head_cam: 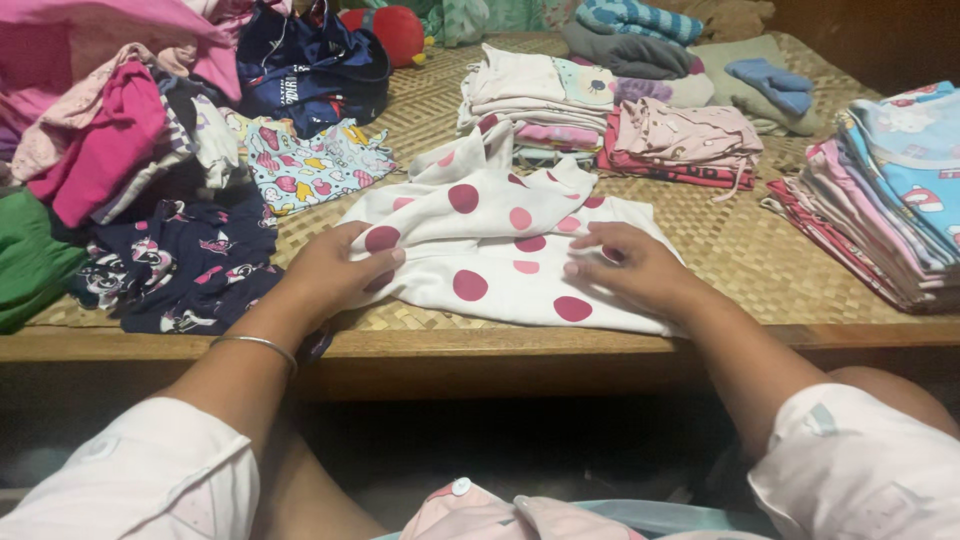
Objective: The person folds several pieces of clothing on a low woven table. They smooth and fold a white shirt, a light pink shirt, a gray pair of pants, and a white shirt with pink polka dots, placing each folded item into a growing stack.
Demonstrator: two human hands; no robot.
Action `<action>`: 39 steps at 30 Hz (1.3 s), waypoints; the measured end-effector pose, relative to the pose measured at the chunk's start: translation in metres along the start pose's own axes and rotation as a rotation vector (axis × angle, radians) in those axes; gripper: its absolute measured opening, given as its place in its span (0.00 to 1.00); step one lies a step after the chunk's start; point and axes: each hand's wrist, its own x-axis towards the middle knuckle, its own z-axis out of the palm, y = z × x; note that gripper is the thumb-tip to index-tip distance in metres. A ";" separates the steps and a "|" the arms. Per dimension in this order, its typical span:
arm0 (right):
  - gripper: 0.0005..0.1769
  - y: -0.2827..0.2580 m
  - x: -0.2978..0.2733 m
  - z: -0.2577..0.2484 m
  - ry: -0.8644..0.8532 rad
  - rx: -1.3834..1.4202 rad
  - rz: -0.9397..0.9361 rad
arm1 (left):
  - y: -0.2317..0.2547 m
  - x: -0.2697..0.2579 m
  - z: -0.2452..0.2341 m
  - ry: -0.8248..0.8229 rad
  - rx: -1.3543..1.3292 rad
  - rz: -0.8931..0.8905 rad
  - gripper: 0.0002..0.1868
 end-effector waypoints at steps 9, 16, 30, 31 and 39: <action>0.34 0.036 -0.025 -0.061 -0.202 -0.105 0.000 | 0.040 0.009 -0.012 -0.062 -0.137 -0.103 0.18; 0.22 0.038 -0.021 -0.126 0.084 -0.224 0.187 | 0.116 -0.004 -0.041 -0.281 0.051 -0.155 0.20; 0.16 0.028 0.119 -0.159 0.252 0.923 0.020 | 0.154 0.130 -0.059 0.033 -0.413 0.040 0.12; 0.16 0.029 0.134 -0.163 0.346 0.996 -0.086 | 0.156 0.137 -0.063 0.085 -0.440 0.115 0.12; 0.22 0.059 0.130 -0.162 0.370 0.935 -0.318 | 0.101 0.116 -0.111 0.321 -0.117 0.314 0.18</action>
